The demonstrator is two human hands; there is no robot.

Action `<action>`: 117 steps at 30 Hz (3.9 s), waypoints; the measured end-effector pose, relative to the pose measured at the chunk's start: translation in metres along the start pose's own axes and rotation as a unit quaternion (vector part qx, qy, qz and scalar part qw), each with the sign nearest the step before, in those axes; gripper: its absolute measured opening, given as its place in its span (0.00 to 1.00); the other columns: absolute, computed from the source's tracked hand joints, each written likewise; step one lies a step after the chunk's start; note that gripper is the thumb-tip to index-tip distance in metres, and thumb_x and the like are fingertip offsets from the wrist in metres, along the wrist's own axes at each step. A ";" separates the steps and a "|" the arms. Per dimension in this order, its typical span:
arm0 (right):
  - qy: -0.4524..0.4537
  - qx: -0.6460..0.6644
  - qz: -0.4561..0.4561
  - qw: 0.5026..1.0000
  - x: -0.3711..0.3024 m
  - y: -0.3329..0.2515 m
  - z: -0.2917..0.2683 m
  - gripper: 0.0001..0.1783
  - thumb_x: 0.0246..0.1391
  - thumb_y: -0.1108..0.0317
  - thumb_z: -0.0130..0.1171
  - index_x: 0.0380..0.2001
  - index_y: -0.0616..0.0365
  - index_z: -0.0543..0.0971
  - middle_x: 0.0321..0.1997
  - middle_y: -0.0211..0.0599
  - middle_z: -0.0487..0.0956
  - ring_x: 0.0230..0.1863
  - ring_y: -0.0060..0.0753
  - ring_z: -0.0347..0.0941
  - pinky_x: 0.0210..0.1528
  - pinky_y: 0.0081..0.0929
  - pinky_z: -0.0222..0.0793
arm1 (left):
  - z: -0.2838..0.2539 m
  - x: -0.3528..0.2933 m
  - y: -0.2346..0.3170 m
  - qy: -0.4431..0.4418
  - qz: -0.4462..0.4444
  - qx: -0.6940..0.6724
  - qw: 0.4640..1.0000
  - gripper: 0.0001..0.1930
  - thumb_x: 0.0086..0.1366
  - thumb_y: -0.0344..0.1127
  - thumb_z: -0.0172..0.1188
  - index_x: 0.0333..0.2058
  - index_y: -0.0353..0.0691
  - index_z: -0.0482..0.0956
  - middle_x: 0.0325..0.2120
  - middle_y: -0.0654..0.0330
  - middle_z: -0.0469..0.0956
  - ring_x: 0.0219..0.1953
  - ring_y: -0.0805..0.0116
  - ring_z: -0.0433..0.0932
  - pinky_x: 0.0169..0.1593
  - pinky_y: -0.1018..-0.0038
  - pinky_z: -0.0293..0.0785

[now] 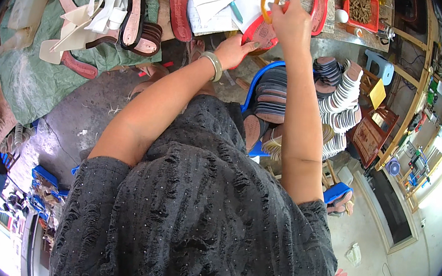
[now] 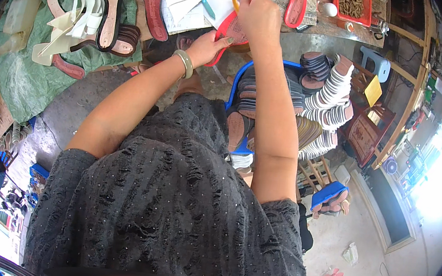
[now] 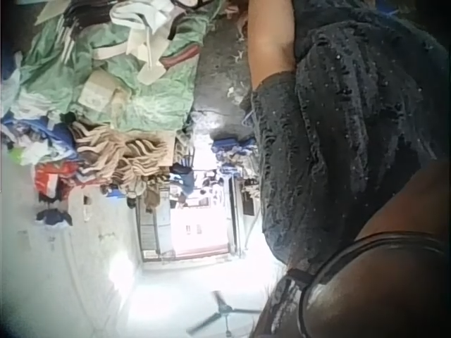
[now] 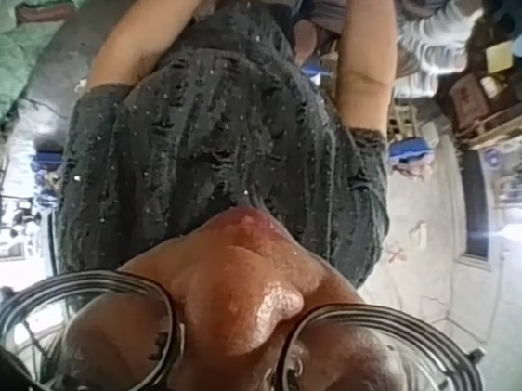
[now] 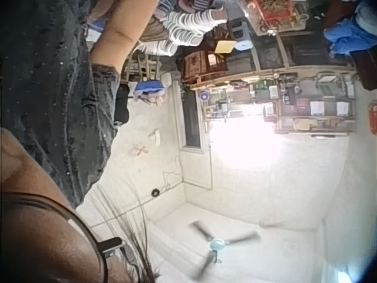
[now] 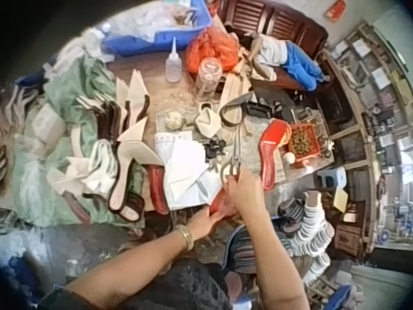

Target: Gluing and trimming shoe components in a footwear production workshop.

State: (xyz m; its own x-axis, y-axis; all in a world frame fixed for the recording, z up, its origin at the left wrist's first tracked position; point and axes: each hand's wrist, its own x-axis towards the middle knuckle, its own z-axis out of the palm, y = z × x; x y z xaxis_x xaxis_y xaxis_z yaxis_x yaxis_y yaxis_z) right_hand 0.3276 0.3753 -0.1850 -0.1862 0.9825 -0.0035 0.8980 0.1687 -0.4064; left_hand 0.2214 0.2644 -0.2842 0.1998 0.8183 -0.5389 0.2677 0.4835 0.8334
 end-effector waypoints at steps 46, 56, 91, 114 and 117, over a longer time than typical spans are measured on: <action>-0.049 0.268 0.184 0.945 -0.010 0.038 -0.037 0.17 0.46 0.62 0.64 0.32 0.61 0.72 0.24 0.31 0.76 0.26 0.23 0.75 0.26 0.22 0.74 | -0.023 -0.028 -0.004 -0.086 0.052 -0.035 0.994 0.22 0.62 0.48 0.54 0.41 0.32 0.73 0.29 0.58 0.77 0.33 0.71 0.73 0.41 0.74 0.69; -0.175 0.387 0.222 0.878 0.029 0.067 0.009 0.20 0.44 0.65 0.66 0.40 0.60 0.74 0.26 0.30 0.76 0.27 0.22 0.73 0.30 0.24 0.72 | -0.095 -0.120 0.053 -0.047 0.062 -0.237 0.968 0.14 0.66 0.38 0.53 0.46 0.36 0.71 0.37 0.66 0.75 0.38 0.79 0.72 0.45 0.78 0.69; 0.272 0.170 0.067 0.945 -0.001 0.075 -0.026 0.26 0.47 0.62 0.60 0.51 0.57 0.72 0.35 0.44 0.72 0.37 0.45 0.69 0.41 0.34 0.64 | -0.139 -0.149 0.119 -0.004 0.070 -0.094 0.993 0.19 0.66 0.34 0.50 0.54 0.38 0.66 0.42 0.62 0.72 0.43 0.74 0.73 0.46 0.79 0.69; 0.305 0.009 0.134 0.943 0.019 0.094 0.023 0.32 0.43 0.60 0.65 0.53 0.52 0.70 0.52 0.55 0.65 0.54 0.54 0.60 0.56 0.46 0.56 | -0.178 -0.198 0.154 0.156 0.116 -0.158 0.968 0.18 0.64 0.36 0.53 0.51 0.35 0.67 0.40 0.59 0.74 0.44 0.70 0.72 0.46 0.76 0.68; 0.301 0.051 0.045 0.951 0.016 0.044 0.005 0.29 0.44 0.65 0.64 0.52 0.53 0.71 0.53 0.54 0.65 0.56 0.54 0.59 0.59 0.46 0.54 | -0.169 -0.246 0.226 0.095 0.386 -0.254 0.882 0.19 0.60 0.42 0.59 0.46 0.37 0.69 0.37 0.57 0.73 0.40 0.61 0.73 0.43 0.70 0.70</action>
State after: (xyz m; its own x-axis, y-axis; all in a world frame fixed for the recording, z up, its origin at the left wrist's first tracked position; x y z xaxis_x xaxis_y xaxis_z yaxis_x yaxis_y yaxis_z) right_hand 0.3624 0.3978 -0.2077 0.1802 0.8648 0.4686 0.8503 0.1025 -0.5162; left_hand 0.0738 0.2251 0.0570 -0.0363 0.9785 0.2030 -0.3454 -0.2029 0.9162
